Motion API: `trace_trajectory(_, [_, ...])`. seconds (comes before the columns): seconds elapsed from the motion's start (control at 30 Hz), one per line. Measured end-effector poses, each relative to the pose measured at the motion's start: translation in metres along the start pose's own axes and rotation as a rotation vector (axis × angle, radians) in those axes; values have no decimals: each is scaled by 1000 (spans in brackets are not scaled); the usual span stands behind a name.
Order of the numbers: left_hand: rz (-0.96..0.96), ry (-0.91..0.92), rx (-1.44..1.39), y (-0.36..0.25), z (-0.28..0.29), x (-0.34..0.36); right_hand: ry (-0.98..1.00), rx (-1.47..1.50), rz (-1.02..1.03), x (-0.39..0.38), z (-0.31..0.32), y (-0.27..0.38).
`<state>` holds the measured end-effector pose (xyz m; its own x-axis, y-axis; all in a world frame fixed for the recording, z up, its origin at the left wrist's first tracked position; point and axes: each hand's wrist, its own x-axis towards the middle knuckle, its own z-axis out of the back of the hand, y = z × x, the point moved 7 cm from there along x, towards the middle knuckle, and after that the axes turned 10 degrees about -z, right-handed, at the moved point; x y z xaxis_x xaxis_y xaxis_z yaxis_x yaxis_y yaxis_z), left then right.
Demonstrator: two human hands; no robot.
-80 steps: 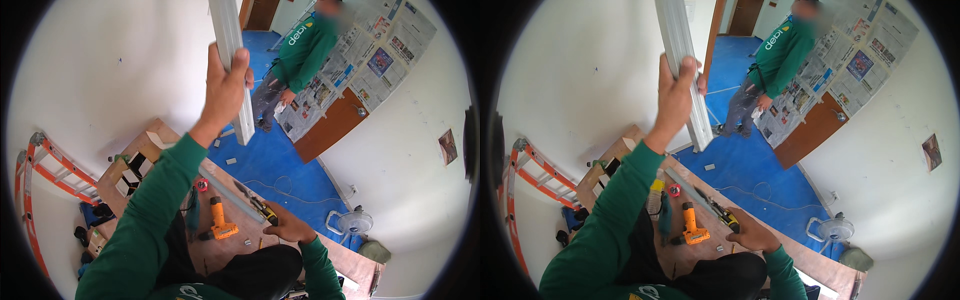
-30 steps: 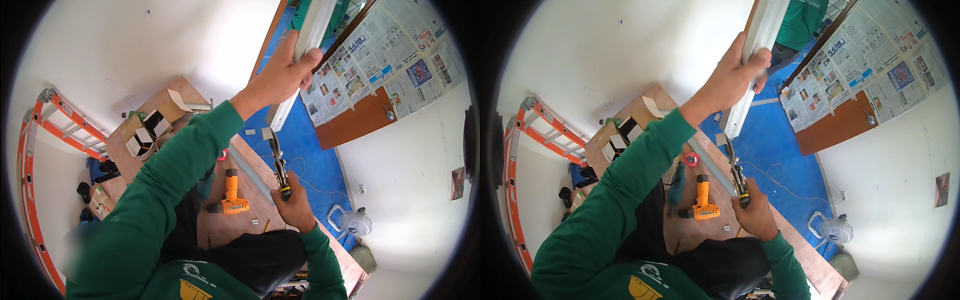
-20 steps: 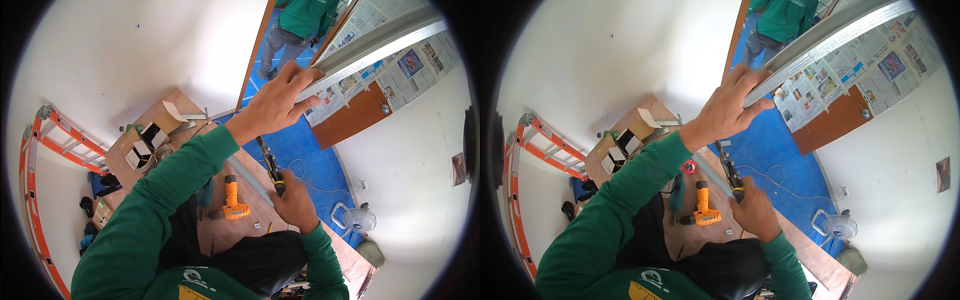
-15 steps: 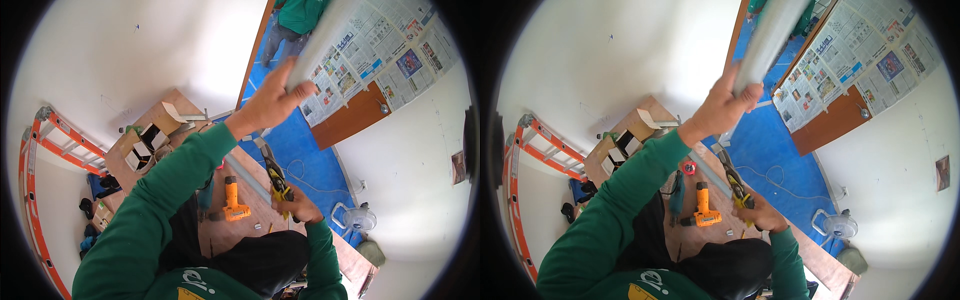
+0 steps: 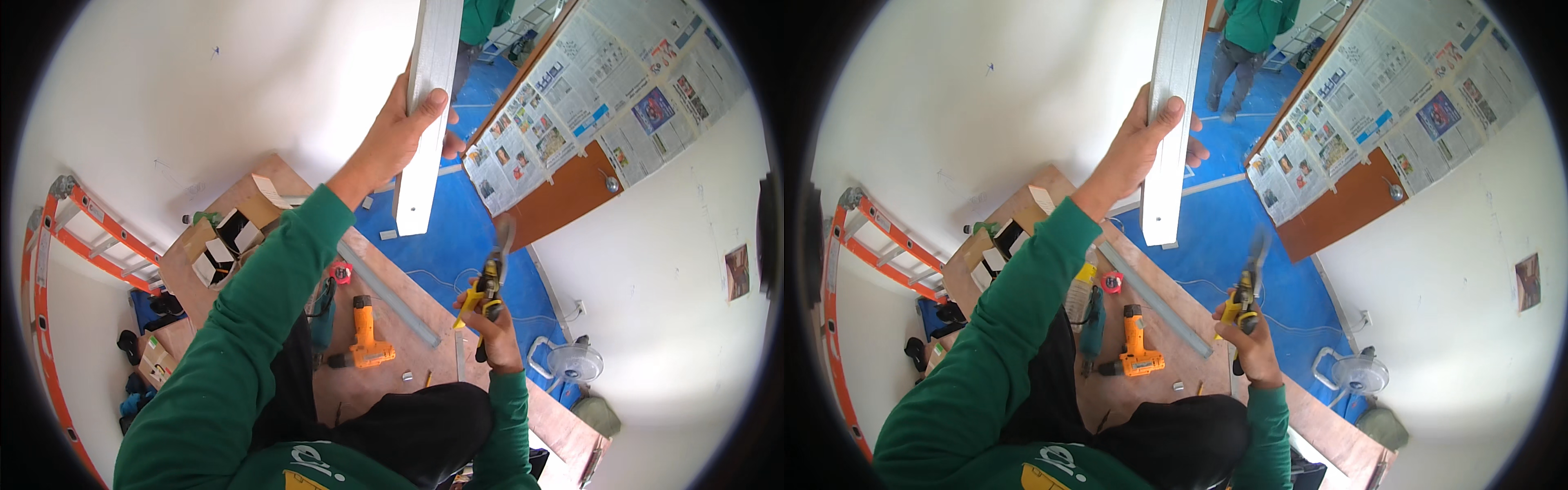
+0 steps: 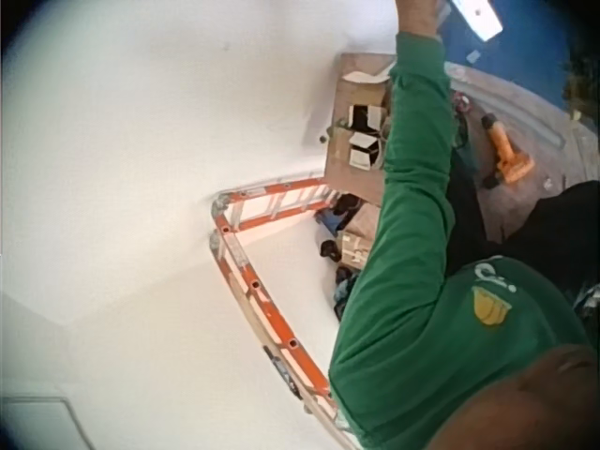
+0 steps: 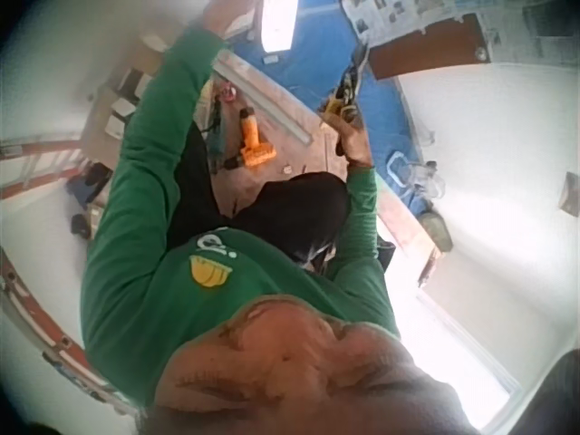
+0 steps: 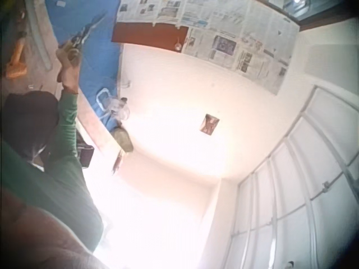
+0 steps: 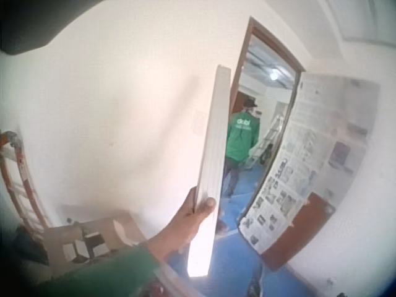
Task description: The person measures and marks a metal strip, cuts it with shears, and then uses a drill to attach the strip to the ceiling. The person also uses a staple gun to secure the strip.
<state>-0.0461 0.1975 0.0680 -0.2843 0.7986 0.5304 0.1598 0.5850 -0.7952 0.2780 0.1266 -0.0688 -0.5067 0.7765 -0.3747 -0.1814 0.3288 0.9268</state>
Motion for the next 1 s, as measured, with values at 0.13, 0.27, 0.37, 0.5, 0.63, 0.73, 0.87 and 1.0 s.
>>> trace_trajectory(0.13, [145,93,23,3,5,0,77,-466,-14,-2,-5,-15])
trace_trajectory(0.27, [265,164,-40,15,16,-11,164,-659,32,-3,-22,-19])
trace_trajectory(0.37, [364,183,-175,39,13,-24,218,-733,63,-3,-35,-15])
trace_trajectory(0.5, [456,326,-397,57,-6,-40,261,-742,56,-4,-45,-10])
trace_trajectory(0.63, [537,399,-505,61,-29,-57,286,-808,99,-12,-55,-3])
trace_trajectory(0.73, [540,443,-627,58,-46,-66,312,-823,122,-18,-63,3])
trace_trajectory(0.87, [594,427,-694,63,-57,-74,321,-827,122,-20,-70,9])
trace_trajectory(1.0, [625,423,-720,66,-59,-78,315,-845,143,-18,-72,10])
